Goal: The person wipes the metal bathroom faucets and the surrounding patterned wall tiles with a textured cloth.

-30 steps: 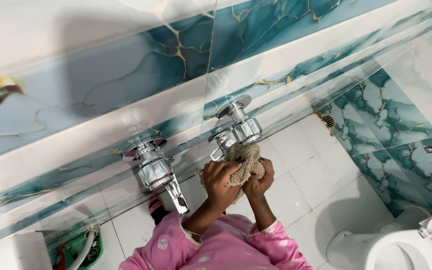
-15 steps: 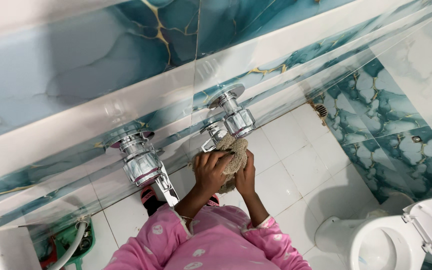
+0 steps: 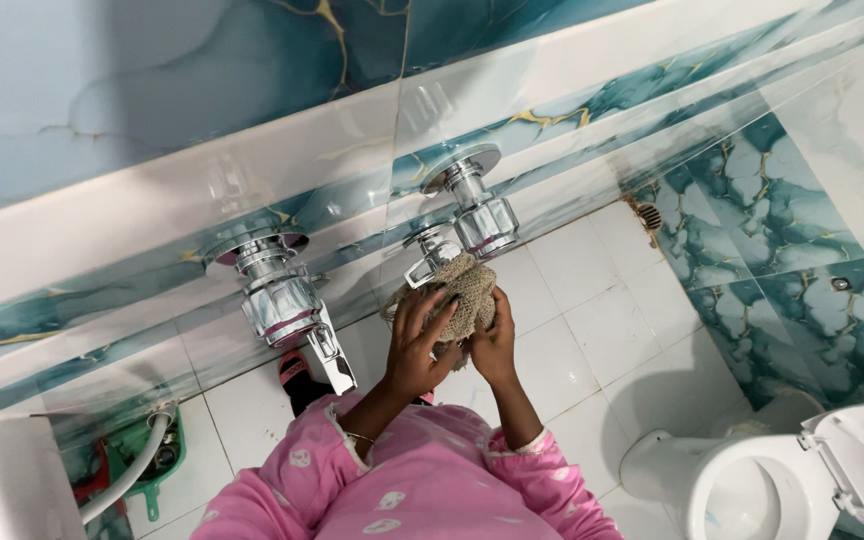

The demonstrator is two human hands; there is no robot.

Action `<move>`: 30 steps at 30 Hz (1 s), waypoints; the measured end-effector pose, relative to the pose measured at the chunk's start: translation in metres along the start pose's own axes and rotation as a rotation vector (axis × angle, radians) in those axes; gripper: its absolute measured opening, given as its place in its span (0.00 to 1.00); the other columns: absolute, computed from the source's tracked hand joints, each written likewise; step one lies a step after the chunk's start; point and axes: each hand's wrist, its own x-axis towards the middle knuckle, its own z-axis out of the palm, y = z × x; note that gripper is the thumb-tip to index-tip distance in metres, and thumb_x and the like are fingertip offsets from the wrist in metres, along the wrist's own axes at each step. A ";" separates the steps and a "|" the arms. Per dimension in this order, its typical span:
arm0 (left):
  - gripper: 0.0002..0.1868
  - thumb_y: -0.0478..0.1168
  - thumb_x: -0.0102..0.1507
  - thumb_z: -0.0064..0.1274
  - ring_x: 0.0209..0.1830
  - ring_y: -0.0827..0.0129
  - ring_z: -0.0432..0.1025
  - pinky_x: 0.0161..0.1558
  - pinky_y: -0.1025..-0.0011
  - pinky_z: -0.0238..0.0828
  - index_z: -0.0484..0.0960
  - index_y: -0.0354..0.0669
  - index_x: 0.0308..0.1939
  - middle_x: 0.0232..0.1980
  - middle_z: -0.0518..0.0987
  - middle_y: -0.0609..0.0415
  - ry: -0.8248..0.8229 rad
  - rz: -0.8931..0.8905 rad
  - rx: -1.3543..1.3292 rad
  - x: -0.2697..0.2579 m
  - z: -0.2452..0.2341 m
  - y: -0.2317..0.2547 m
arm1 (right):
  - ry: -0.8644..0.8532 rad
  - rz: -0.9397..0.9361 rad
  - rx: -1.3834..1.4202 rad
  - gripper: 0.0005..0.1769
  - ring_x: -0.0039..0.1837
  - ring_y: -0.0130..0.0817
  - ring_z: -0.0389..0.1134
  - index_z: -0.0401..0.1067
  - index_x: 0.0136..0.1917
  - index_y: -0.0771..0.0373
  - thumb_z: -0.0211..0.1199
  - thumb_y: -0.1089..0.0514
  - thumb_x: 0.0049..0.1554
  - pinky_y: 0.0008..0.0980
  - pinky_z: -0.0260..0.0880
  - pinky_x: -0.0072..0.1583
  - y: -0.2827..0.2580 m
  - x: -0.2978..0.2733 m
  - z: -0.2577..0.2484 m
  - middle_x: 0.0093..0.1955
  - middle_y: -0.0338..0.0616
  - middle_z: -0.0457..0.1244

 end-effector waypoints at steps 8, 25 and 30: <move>0.49 0.33 0.61 0.58 0.73 0.54 0.59 0.61 0.60 0.76 0.42 0.43 0.79 0.77 0.50 0.40 0.166 -0.650 -0.758 -0.001 0.031 -0.038 | -0.026 0.219 -0.250 0.22 0.35 0.32 0.65 0.58 0.69 0.63 0.54 0.68 0.62 0.28 0.65 0.35 -0.042 0.013 0.004 0.46 0.52 0.67; 0.42 0.33 0.52 0.63 0.52 0.65 0.77 0.52 0.65 0.78 0.63 0.40 0.69 0.56 0.79 0.48 0.002 -0.879 -0.883 0.035 0.006 -0.005 | -0.306 0.190 0.216 0.49 0.74 0.32 0.60 0.54 0.78 0.60 0.55 0.82 0.46 0.34 0.67 0.69 -0.016 0.013 -0.036 0.72 0.37 0.57; 0.47 0.41 0.49 0.72 0.60 0.50 0.67 0.59 0.52 0.63 0.61 0.32 0.66 0.58 0.72 0.37 -0.060 -0.560 -0.320 0.042 0.013 0.027 | -0.188 0.026 0.215 0.46 0.73 0.34 0.61 0.56 0.76 0.63 0.61 0.81 0.48 0.36 0.64 0.72 -0.005 0.013 -0.023 0.71 0.41 0.59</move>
